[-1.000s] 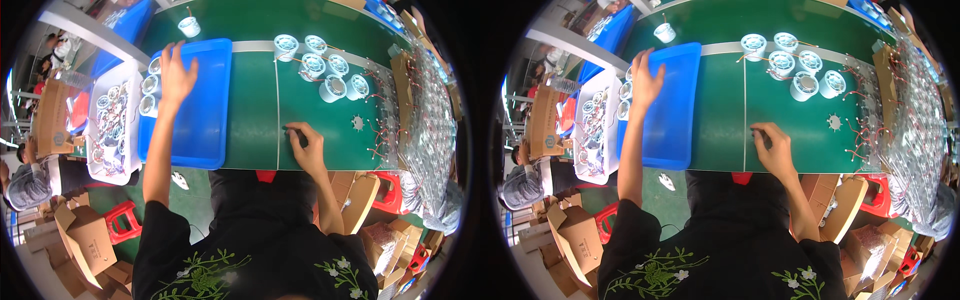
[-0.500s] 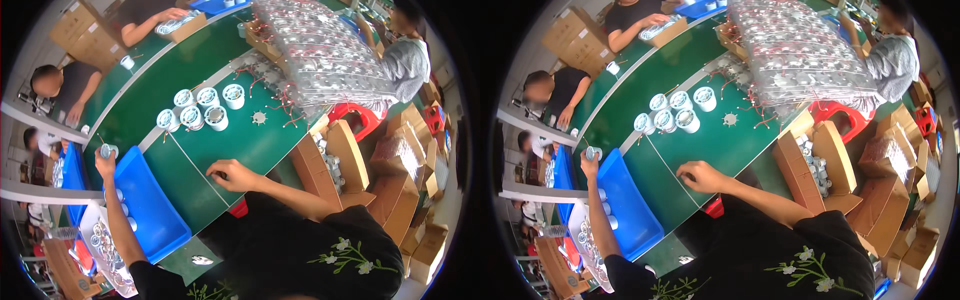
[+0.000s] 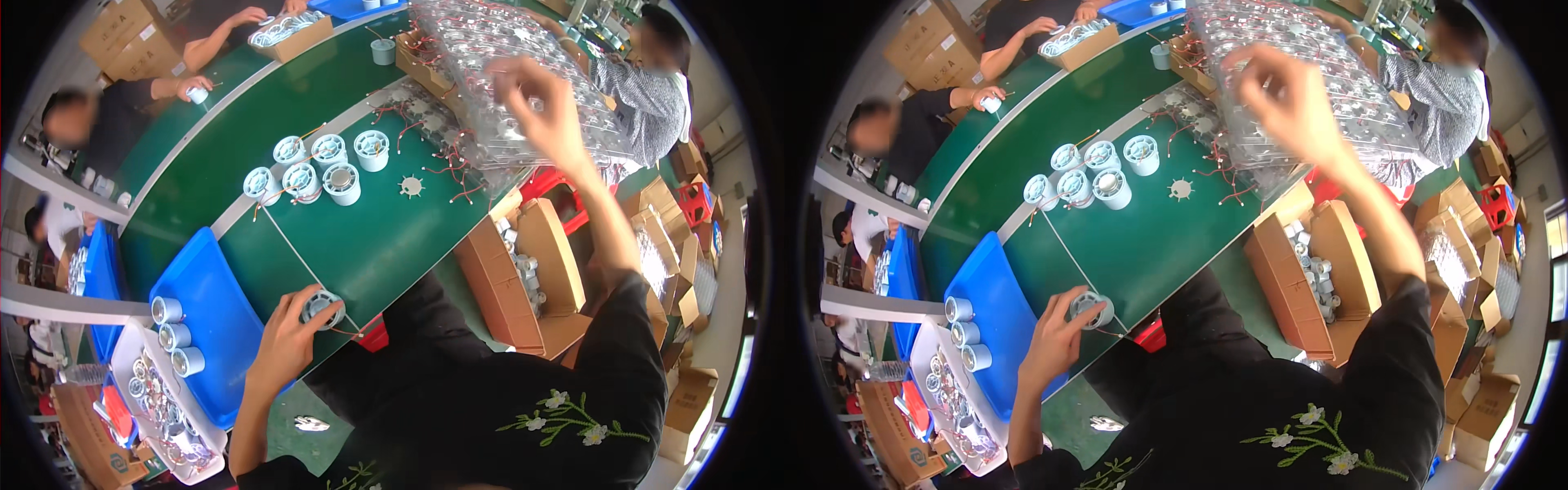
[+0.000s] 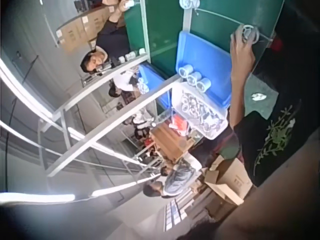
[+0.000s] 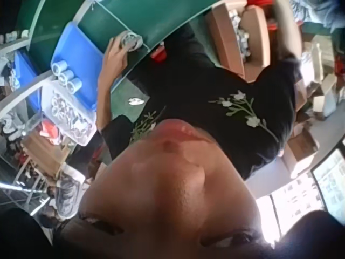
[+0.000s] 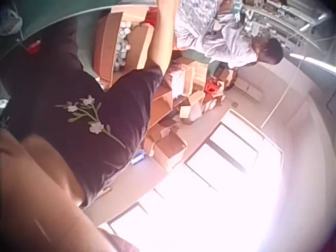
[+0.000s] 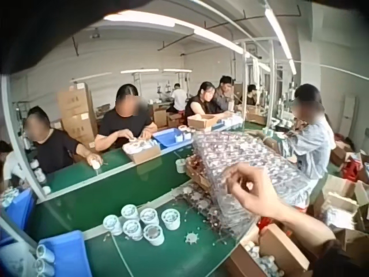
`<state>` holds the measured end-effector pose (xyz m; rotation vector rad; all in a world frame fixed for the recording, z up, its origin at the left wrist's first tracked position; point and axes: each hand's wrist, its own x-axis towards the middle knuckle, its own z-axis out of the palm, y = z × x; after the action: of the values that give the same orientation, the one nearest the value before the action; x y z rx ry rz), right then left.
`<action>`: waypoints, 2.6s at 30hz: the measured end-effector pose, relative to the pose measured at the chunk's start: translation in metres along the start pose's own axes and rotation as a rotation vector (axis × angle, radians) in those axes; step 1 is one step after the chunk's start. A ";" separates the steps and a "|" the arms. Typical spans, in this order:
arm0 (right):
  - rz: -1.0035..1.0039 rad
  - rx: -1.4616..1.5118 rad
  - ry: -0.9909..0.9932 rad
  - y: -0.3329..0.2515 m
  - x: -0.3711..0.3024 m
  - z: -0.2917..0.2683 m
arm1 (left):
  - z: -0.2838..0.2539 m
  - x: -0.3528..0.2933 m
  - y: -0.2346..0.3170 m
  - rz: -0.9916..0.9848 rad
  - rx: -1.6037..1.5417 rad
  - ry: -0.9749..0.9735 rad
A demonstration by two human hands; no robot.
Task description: Picking up small circular electronic components, performing a minor assembly or inspection step, and placing them into organized trays.
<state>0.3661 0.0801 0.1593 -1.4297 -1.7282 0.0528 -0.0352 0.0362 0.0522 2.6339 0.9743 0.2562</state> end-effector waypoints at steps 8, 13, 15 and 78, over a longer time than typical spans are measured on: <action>0.631 -0.935 -0.104 0.268 0.116 -0.051 | 0.016 0.009 -0.015 -0.012 -0.282 0.271; 0.499 -0.750 0.069 0.287 0.130 -0.052 | 0.031 0.003 0.023 -0.422 -0.322 0.449; 0.316 -0.767 0.072 0.304 0.138 -0.067 | 0.035 0.009 0.029 -0.498 -0.252 0.448; 0.597 1.481 -0.496 -0.084 -0.140 0.167 | 0.072 0.037 0.053 -0.208 -0.796 0.709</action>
<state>0.1909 0.0155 0.0185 -0.6711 -0.9505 1.7138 0.0438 0.0061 0.0062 1.6972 1.0298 1.2798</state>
